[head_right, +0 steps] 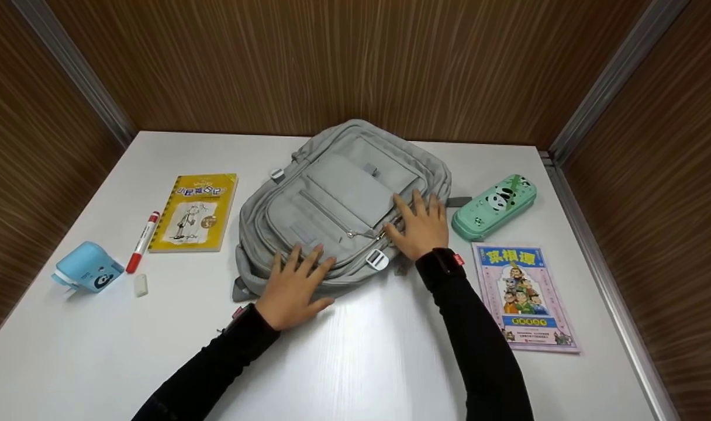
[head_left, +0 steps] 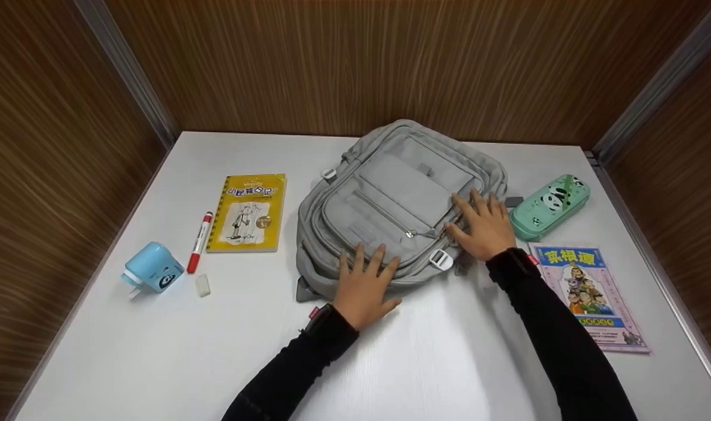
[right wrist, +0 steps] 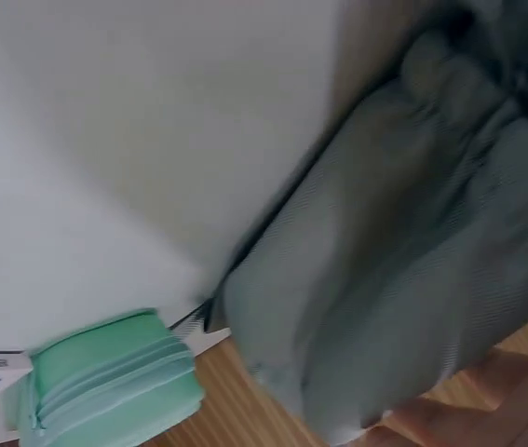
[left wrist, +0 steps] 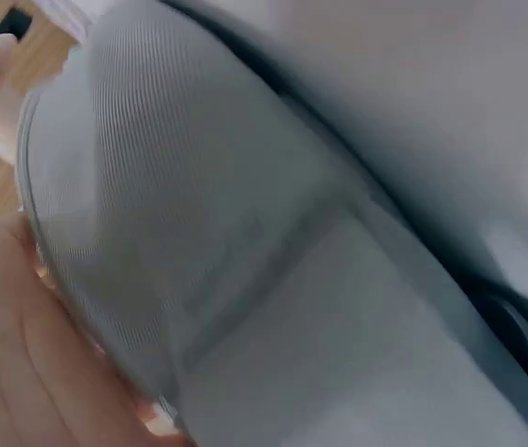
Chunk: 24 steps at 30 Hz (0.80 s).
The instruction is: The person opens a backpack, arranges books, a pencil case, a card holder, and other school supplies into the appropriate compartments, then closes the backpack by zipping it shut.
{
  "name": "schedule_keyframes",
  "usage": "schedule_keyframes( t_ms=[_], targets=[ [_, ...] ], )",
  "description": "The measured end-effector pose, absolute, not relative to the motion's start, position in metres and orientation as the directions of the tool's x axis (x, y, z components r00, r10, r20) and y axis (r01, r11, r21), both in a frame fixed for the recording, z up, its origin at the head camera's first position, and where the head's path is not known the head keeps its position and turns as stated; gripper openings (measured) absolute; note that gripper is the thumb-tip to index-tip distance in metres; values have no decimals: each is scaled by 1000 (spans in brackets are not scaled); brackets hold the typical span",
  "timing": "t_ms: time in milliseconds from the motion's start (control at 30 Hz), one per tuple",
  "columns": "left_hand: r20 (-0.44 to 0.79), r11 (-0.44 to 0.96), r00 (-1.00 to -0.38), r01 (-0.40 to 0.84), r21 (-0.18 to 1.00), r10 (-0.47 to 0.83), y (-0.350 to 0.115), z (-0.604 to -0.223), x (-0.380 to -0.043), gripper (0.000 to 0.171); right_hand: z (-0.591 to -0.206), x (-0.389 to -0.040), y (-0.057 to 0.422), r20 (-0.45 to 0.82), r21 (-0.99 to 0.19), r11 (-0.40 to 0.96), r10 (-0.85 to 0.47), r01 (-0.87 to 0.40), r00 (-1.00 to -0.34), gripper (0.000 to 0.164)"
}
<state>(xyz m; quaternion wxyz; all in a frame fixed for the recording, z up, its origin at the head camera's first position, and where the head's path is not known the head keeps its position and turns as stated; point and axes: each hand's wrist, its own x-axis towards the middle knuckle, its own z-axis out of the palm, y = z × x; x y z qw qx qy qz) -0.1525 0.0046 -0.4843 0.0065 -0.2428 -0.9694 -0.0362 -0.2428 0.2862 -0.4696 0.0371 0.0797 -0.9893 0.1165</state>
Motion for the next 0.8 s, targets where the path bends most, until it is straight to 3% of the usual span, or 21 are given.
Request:
schedule_keyframes(
  t_ms=[233,800],
  targets=[
    [94,896,-892,443,-13,442,6,-488,-155,69,-476,-245,289,60,-196,967,-154,-163,-986,68],
    [114,870,-870,489,62,480,-22,-491,-164,57,-483,-221,280,105,-214,967,-117,-137,-988,72]
  ],
)
